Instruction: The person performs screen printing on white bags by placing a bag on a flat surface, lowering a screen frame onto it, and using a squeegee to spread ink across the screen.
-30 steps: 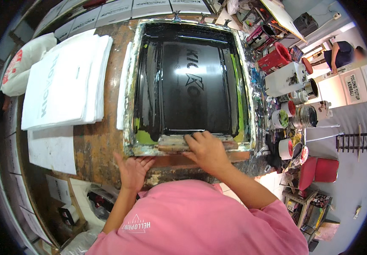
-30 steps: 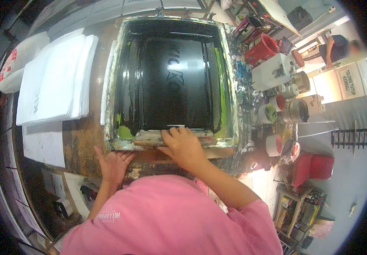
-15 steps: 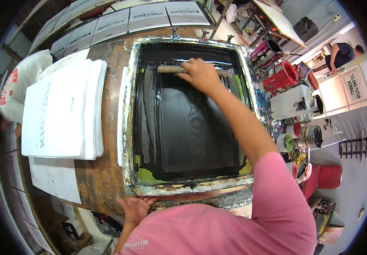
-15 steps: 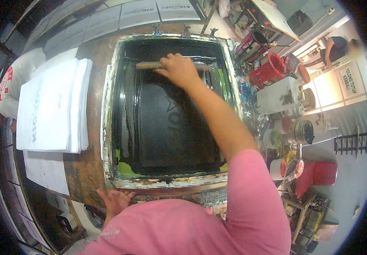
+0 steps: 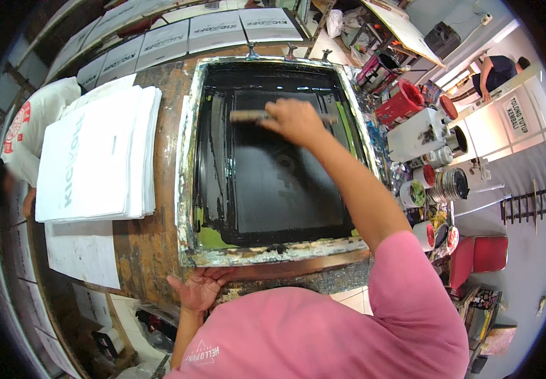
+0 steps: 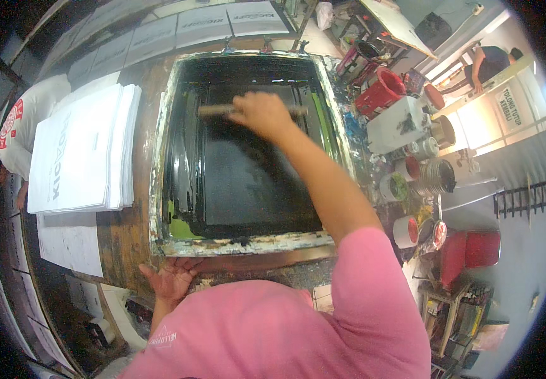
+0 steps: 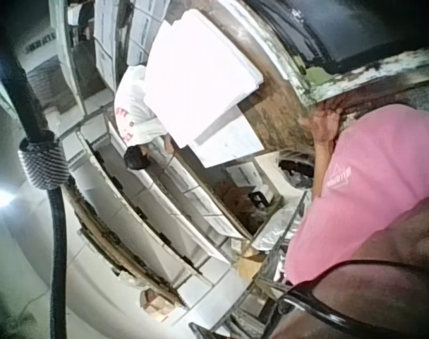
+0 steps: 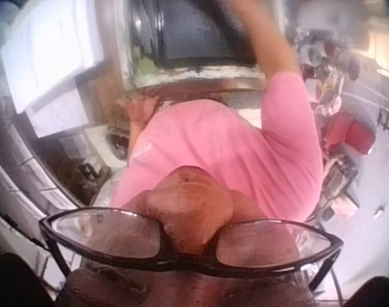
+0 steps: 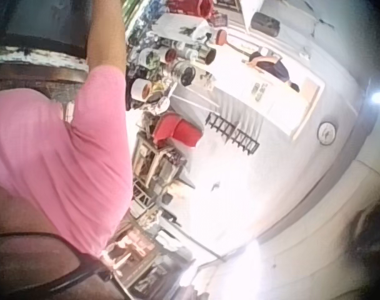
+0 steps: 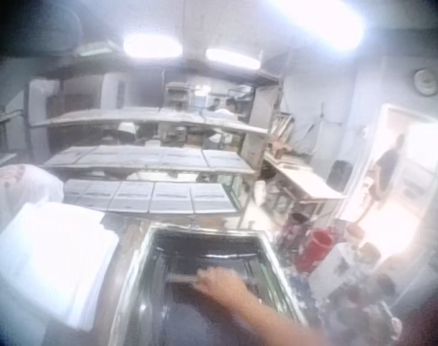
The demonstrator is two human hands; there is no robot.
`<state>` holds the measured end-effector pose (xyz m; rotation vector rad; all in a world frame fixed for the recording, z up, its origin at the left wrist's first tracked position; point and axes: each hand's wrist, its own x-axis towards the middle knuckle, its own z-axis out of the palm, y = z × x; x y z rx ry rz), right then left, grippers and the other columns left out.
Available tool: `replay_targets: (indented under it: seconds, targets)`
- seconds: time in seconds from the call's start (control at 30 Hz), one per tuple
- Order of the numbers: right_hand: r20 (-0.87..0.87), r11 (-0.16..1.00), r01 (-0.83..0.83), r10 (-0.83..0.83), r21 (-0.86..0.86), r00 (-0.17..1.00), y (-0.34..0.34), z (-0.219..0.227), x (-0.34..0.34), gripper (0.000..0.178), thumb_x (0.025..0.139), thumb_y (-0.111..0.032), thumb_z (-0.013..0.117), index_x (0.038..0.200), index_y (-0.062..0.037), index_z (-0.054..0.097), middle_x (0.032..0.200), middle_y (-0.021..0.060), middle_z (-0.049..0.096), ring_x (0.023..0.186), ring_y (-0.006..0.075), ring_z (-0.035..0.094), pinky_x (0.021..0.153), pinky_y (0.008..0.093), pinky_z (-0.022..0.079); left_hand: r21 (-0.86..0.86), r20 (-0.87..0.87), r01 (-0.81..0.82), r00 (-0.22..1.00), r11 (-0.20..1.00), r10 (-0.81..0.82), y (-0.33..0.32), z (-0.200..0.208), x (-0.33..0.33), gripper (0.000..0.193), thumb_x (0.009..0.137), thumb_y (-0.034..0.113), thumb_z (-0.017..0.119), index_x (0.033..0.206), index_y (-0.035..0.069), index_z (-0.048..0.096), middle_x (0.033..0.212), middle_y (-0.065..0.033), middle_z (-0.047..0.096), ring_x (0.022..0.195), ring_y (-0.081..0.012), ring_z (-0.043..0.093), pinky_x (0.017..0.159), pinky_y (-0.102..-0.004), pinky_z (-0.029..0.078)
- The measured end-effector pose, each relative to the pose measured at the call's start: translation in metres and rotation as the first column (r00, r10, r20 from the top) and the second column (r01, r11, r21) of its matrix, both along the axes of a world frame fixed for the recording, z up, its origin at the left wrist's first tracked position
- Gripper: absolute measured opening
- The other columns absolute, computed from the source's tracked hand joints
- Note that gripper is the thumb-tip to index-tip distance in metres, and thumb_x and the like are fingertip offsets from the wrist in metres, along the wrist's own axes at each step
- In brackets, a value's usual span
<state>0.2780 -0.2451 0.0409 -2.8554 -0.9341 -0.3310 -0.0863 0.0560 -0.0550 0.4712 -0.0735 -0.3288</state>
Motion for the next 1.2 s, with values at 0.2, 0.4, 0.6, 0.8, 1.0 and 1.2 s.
replay_targets:
  seconds: [0.2,0.4,0.6,0.8,1.0,1.2]
  targets:
    - [-0.162,0.997,0.060,-0.051,0.055,0.986,-0.001,0.058,-0.206,0.039,0.091,-0.042,0.067,0.098,-0.0063,0.054,0.080,0.0140,0.064,0.073,0.0333,0.067,0.061,0.0448,0.055,-0.045,0.028,0.061,0.998,0.997,-0.060,0.002,-0.001,0.005,0.105,0.078,0.096,0.028,0.146,0.020,0.055,0.148,-0.0149,0.054,0.131,-0.0423,0.054,0.115,-0.0576,0.033]
    - [0.063,0.992,0.025,-0.033,0.120,0.997,0.004,0.167,-0.245,0.035,0.088,-0.036,0.067,0.100,-0.0050,0.058,0.086,0.0135,0.061,0.089,0.0326,0.061,0.086,0.0484,0.049,-0.148,0.349,0.065,0.937,0.987,-0.010,-0.013,0.090,0.037,0.111,0.075,0.095,0.040,0.159,0.022,0.034,0.163,-0.0129,0.035,0.135,-0.0416,0.051,0.117,-0.0650,0.026]
    - [0.393,0.983,0.097,-0.153,0.157,0.907,0.010,0.235,-0.180,0.038,0.088,-0.041,0.062,0.100,-0.0052,0.064,0.087,0.0133,0.064,0.079,0.0291,0.063,0.084,0.0494,0.042,0.011,0.414,-0.216,0.890,0.976,0.192,-0.045,0.181,0.112,0.114,0.080,0.090,0.044,0.161,0.013,0.024,0.164,-0.0182,0.029,0.149,-0.0446,0.029,0.118,-0.0619,0.027]
    - [0.393,0.959,0.009,-0.125,0.283,0.911,0.021,0.278,-0.168,0.039,0.088,-0.033,0.053,0.072,0.0012,0.062,0.063,0.0159,0.062,0.060,0.0296,0.059,0.063,0.0437,0.048,0.456,0.350,-0.395,0.903,-0.797,-0.248,-0.064,0.078,0.088,0.108,0.085,0.084,0.044,0.160,0.008,0.027,0.167,-0.0247,0.013,0.155,-0.0454,0.003,0.115,-0.0719,-0.010]
    - [0.294,0.936,0.045,-0.155,0.348,0.943,0.022,0.288,-0.153,0.040,0.088,-0.032,0.053,0.071,0.0026,0.062,0.061,0.0169,0.061,0.059,0.0317,0.060,0.064,0.0455,0.050,0.496,0.190,-0.331,0.943,-0.803,-0.272,-0.063,0.061,0.090,0.105,0.087,0.080,0.045,0.155,0.001,0.035,0.163,-0.0224,0.027,0.156,-0.0385,0.005,0.113,-0.0725,-0.015]
    - [0.273,0.940,0.009,-0.109,0.342,0.956,0.017,0.292,-0.133,0.037,0.089,-0.032,0.053,0.077,0.0015,0.063,0.067,0.0184,0.062,0.065,0.0344,0.061,0.068,0.0455,0.048,0.624,0.490,-0.504,0.848,-0.598,-0.203,-0.066,0.102,0.119,0.074,0.090,0.049,0.070,0.141,-0.003,0.053,0.143,-0.0192,0.057,0.144,-0.0368,0.042,0.120,-0.0628,0.013]
